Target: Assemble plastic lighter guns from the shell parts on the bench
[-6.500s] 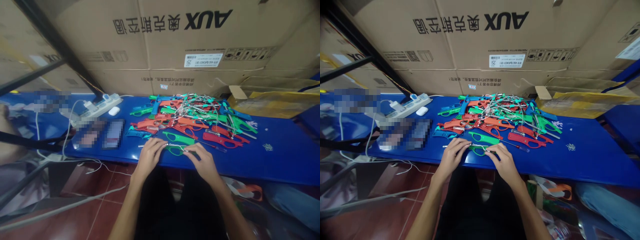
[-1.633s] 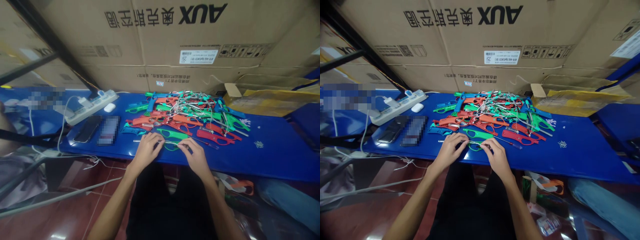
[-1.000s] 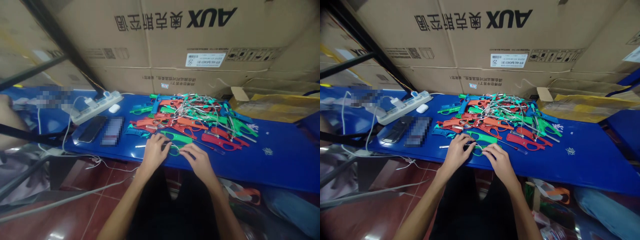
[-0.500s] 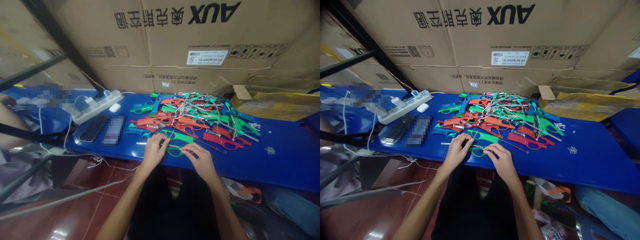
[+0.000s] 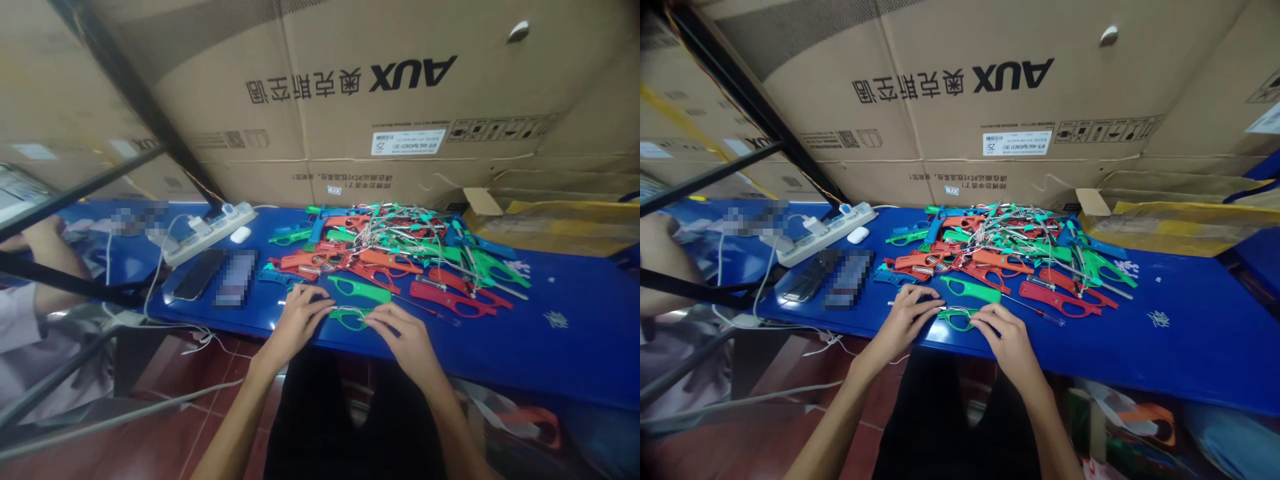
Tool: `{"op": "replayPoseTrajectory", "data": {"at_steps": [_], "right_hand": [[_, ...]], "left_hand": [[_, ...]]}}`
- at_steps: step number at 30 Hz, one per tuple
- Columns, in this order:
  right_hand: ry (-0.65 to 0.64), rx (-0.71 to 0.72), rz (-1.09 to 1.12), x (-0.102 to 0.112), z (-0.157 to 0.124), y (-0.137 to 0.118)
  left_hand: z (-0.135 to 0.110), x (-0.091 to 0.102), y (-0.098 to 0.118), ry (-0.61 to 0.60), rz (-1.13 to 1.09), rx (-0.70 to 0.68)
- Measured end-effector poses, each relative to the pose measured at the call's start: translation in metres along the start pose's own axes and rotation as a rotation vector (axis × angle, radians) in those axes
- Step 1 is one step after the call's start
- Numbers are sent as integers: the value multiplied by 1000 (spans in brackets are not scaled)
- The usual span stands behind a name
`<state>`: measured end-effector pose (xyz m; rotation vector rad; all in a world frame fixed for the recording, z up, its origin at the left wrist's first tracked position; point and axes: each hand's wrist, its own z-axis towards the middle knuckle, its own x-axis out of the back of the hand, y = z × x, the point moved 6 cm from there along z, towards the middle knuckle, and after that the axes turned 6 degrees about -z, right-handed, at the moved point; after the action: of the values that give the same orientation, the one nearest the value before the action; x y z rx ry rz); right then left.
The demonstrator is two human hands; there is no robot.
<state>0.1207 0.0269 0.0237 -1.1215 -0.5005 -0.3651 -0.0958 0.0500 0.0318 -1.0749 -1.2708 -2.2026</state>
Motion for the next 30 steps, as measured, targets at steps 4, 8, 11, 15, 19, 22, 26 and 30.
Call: {"op": "replayPoseTrajectory", "data": {"at_steps": [4,8,11,15,19,22,26,30], "right_hand": [[-9,20,-6,-1,0,0],[-12,27,-12,-1,0,2],[-5,36,-11,-1,-1,2],[17,58,-21,-3,-1,0],[6,72,-32,-3,-1,-2],[-18,81,-38,-3,-1,-4],[-36,88,-47,-4,-1,-4],[-38,91,-54,-5,-1,-3]], "left_hand": [[0,-3,3,0,7,30],[-1,-1,2,-52,2,12],[-1,0,-2,-62,10,7],[-1,3,-2,-45,58,0],[-6,5,5,-39,77,-15],[-12,5,6,-19,73,-9],[-17,2,6,1,36,16],[-19,1,9,5,14,28]]}}
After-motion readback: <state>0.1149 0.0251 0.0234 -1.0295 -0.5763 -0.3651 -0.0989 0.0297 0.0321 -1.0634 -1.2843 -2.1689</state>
